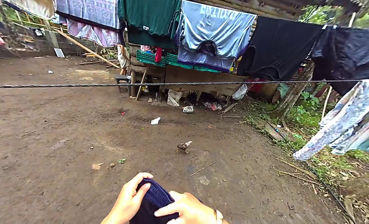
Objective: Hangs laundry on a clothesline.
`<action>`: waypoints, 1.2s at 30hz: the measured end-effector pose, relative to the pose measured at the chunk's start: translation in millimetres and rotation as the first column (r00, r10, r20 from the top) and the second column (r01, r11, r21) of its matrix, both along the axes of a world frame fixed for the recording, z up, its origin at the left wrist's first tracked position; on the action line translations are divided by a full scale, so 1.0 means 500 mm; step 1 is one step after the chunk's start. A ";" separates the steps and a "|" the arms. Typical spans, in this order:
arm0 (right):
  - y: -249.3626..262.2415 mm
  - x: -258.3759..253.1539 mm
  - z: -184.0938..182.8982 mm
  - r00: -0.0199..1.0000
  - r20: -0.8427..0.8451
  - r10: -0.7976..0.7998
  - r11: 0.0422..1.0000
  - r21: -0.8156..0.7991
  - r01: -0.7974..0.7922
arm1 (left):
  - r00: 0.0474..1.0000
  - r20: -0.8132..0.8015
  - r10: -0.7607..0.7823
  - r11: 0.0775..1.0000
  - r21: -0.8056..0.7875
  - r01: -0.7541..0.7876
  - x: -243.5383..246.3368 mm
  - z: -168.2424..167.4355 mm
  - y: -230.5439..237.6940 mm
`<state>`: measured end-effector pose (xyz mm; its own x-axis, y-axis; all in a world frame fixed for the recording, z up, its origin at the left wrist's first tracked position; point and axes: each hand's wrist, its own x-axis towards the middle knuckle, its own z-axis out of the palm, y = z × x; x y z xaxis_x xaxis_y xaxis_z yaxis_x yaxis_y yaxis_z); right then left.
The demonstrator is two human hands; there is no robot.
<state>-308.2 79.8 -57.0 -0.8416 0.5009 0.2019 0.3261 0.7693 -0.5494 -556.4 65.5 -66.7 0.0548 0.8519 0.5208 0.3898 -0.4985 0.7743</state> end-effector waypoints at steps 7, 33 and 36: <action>0.026 -0.018 0.211 0.904 0.409 -0.125 0.907 0.416 -0.063 | 0.982 0.181 0.049 0.974 0.209 -0.087 0.020 0.037 -0.036; 0.047 0.066 0.478 0.900 -0.425 0.099 0.193 0.895 0.401 | 0.698 0.097 0.710 0.381 0.780 -0.497 -0.018 0.249 -0.029; 0.037 0.083 0.516 0.839 -0.533 0.107 0.147 0.843 0.517 | 0.487 -0.127 0.864 0.379 0.802 -0.462 -0.062 0.356 -0.072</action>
